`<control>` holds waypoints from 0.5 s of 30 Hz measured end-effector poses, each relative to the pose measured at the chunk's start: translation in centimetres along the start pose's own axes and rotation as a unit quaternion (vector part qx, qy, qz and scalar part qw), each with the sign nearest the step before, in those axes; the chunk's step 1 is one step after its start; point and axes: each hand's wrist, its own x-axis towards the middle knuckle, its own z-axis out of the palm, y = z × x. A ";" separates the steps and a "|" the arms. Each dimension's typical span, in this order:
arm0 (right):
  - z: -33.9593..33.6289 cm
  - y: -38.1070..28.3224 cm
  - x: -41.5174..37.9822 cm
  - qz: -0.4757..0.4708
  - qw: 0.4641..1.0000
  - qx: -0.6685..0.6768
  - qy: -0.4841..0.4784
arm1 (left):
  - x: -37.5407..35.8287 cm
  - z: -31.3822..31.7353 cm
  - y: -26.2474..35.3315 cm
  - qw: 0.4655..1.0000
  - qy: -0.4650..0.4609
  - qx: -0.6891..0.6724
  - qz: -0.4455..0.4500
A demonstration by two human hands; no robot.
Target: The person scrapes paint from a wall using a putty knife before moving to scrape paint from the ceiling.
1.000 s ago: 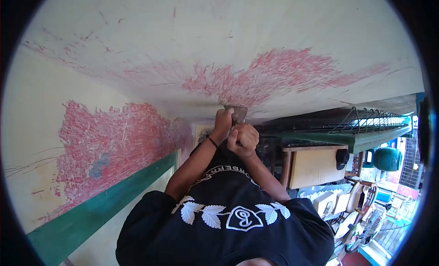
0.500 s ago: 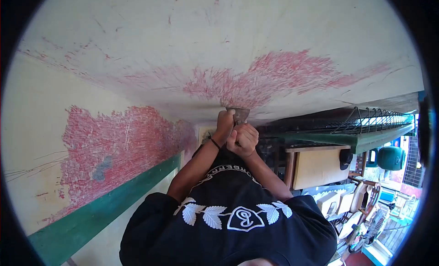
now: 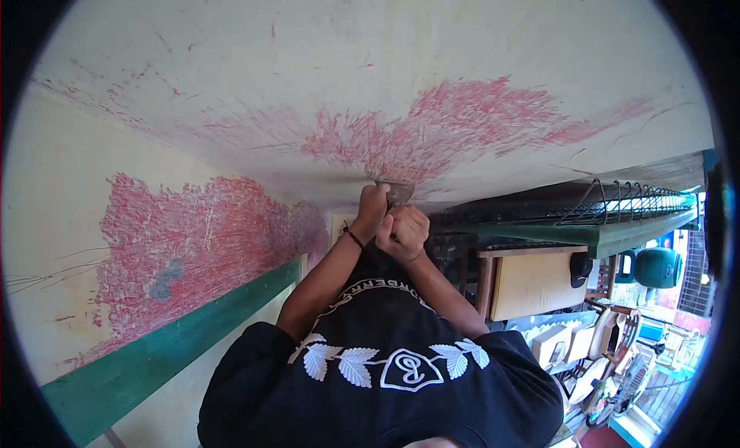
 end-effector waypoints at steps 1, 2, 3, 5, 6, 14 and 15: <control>-0.6 -0.9 0.7 0.000 1.000 -0.006 0.029 | -0.6 0.3 0.4 1.000 -0.003 -0.019 0.005; -1.4 -2.4 2.3 -0.001 0.998 -0.010 0.060 | -0.4 0.5 2.0 0.999 0.002 -0.033 -0.001; -1.8 -3.0 3.8 -0.005 0.996 -0.015 0.092 | -0.3 0.6 3.6 0.999 0.008 -0.047 -0.007; -2.2 -3.5 3.5 -0.013 0.997 0.012 0.074 | -2.7 1.8 7.5 0.994 0.034 -0.072 -0.076; -1.8 -2.9 2.6 -0.002 0.999 -0.006 0.041 | -1.9 1.1 5.7 0.997 0.020 -0.034 -0.065; -0.6 -1.9 1.0 -0.012 0.999 -0.003 0.034 | -0.1 -1.1 -3.0 0.998 0.031 0.008 -0.045; 0.0 -0.7 0.4 -0.016 1.000 -0.014 -0.001 | 1.8 -1.9 -5.5 0.999 0.027 0.038 -0.022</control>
